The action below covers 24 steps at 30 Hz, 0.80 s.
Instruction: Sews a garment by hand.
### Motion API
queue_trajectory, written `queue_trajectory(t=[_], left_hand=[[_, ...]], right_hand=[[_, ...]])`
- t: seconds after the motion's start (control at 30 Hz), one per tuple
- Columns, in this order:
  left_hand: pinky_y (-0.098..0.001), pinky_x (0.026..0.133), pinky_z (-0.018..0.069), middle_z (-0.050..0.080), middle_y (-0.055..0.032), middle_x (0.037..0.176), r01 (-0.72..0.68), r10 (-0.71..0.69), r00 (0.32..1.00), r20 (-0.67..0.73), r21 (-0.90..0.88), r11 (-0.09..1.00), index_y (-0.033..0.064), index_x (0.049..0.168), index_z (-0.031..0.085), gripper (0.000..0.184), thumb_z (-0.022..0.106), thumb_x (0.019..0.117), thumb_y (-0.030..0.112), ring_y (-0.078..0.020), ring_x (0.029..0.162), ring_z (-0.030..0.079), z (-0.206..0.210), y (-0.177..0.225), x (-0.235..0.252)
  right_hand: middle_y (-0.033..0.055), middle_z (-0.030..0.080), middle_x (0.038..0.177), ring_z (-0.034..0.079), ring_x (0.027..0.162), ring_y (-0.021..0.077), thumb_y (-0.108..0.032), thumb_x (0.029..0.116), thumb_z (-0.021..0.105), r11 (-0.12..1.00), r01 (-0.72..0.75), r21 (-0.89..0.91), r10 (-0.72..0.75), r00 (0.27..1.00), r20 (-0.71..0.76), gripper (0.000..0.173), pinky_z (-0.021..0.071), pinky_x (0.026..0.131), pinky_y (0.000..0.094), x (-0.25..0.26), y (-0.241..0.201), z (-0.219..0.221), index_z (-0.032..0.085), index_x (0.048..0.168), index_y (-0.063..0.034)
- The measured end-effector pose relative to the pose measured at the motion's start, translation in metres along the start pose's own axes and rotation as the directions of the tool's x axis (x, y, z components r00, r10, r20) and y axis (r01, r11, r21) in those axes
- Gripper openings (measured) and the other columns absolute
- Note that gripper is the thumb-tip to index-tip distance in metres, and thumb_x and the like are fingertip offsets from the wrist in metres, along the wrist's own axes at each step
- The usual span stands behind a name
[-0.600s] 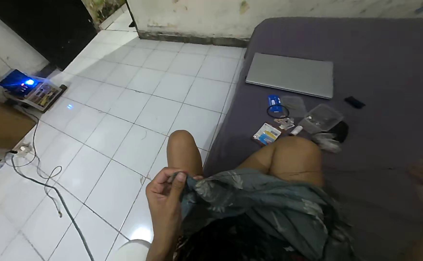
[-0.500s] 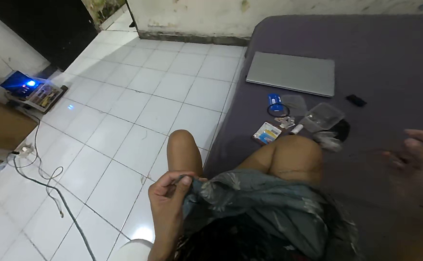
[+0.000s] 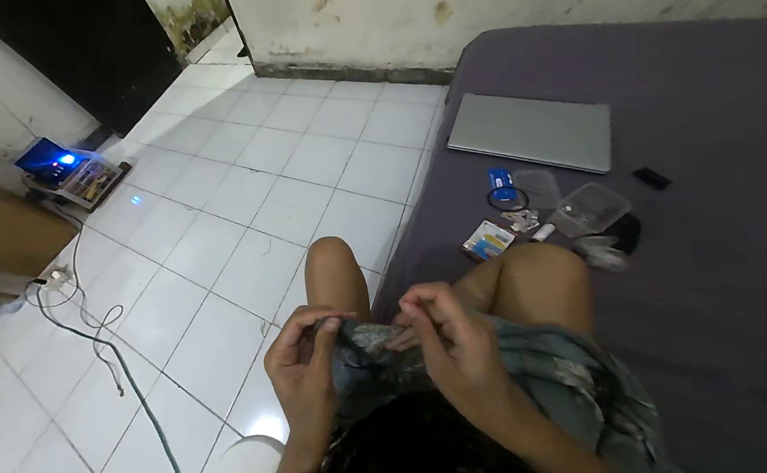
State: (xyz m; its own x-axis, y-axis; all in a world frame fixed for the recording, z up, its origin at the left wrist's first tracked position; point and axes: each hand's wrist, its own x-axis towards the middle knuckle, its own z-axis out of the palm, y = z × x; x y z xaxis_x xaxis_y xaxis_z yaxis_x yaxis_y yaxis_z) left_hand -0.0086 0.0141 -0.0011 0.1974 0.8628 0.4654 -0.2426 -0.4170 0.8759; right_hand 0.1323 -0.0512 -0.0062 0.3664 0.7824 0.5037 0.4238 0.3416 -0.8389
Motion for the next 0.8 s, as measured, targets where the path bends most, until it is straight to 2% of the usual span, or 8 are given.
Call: queue_trajectory(t=[0.07,0.27,0.33,0.43,0.5,0.67,0.8], left_hand=[[-0.0201,0.080,0.0611,0.076,0.0097,0.094,0.012,-0.012,0.999,-0.045,0.001,1.000,0.0184,0.097,0.074,0.015,0.060,0.1026,0.019,-0.0031,0.088,0.073,0.003,-0.004,-0.002],[-0.0226,0.075,0.0633,0.075,0.0078,0.087,0.097,-0.115,0.978,-0.173,-0.110,0.989,0.0140,0.094,0.068,0.025,0.047,0.1067,0.008,-0.0049,0.081,0.074,0.012,-0.004,0.000],[-0.0234,0.075,0.0634,0.076,0.0068,0.087,0.113,-0.132,0.982,-0.134,-0.140,0.984,0.0156,0.094,0.072,0.021,0.055,0.1046,0.013,-0.0056,0.080,0.075,0.008,-0.002,0.002],[-0.0230,0.077,0.0627,0.076,0.0069,0.090,0.144,-0.145,0.989,0.006,-0.166,0.976,0.0195,0.096,0.076,0.016,0.062,0.1012,0.025,-0.0053,0.083,0.074,0.000,0.001,0.004],[-0.0197,0.077,0.0611,0.075,0.0097,0.092,0.115,-0.114,0.993,0.018,-0.147,0.982,0.0219,0.098,0.078,0.015,0.065,0.0988,0.029,-0.0021,0.085,0.072,-0.001,0.000,0.003],[-0.0137,0.077,0.0586,0.076,0.0161,0.096,0.066,-0.062,0.997,0.042,-0.096,0.993,0.0193,0.102,0.079,0.013,0.076,0.0893,0.022,0.0055,0.085,0.070,-0.003,0.000,0.004],[-0.0131,0.078,0.0585,0.075,0.0149,0.098,0.000,0.001,0.993,0.114,-0.008,1.000,0.0159,0.101,0.078,0.012,0.076,0.0897,0.019,0.0059,0.088,0.069,-0.008,-0.001,0.004]], right_hand=[[0.0019,0.064,0.075,0.065,0.062,-0.0048,-0.014,0.1063,0.050,1.000,0.025,-0.010,-0.025,1.000,-0.014,0.017,0.0570,0.059,0.0115,-0.004,-0.004,-0.004,0.057,0.103,0.0012],[0.0025,0.062,0.074,0.063,0.060,-0.0044,-0.015,0.1068,0.051,0.993,0.102,-0.068,-0.102,0.995,-0.001,0.016,0.0551,0.059,0.0095,-0.021,-0.013,-0.006,0.057,0.101,-0.0014],[0.0019,0.062,0.075,0.062,0.060,-0.0054,-0.017,0.1075,0.050,0.995,0.084,-0.054,-0.084,0.996,0.010,0.017,0.0556,0.059,0.0096,-0.022,-0.014,-0.008,0.057,0.102,-0.0021],[0.0022,0.063,0.076,0.062,0.059,-0.0052,-0.021,0.1084,0.049,0.999,0.024,-0.040,-0.022,0.998,0.054,0.022,0.0555,0.056,0.0103,-0.015,-0.018,-0.014,0.057,0.104,-0.0012],[0.0023,0.064,0.075,0.062,0.058,-0.0046,-0.020,0.1084,0.048,0.997,0.007,-0.078,-0.002,0.998,0.064,0.023,0.0550,0.056,0.0107,-0.007,-0.016,-0.017,0.058,0.104,-0.0003],[0.0038,0.061,0.067,0.054,0.049,-0.0016,-0.017,0.1065,0.050,0.968,0.033,-0.251,-0.032,0.999,0.007,0.023,0.0480,0.048,0.0117,0.007,-0.003,-0.023,0.063,0.104,0.0020],[0.0025,0.060,0.067,0.052,0.049,-0.0048,-0.017,0.1064,0.051,0.973,0.014,-0.231,-0.022,0.999,-0.032,0.023,0.0464,0.048,0.0092,0.009,-0.002,-0.030,0.062,0.104,0.0034]])
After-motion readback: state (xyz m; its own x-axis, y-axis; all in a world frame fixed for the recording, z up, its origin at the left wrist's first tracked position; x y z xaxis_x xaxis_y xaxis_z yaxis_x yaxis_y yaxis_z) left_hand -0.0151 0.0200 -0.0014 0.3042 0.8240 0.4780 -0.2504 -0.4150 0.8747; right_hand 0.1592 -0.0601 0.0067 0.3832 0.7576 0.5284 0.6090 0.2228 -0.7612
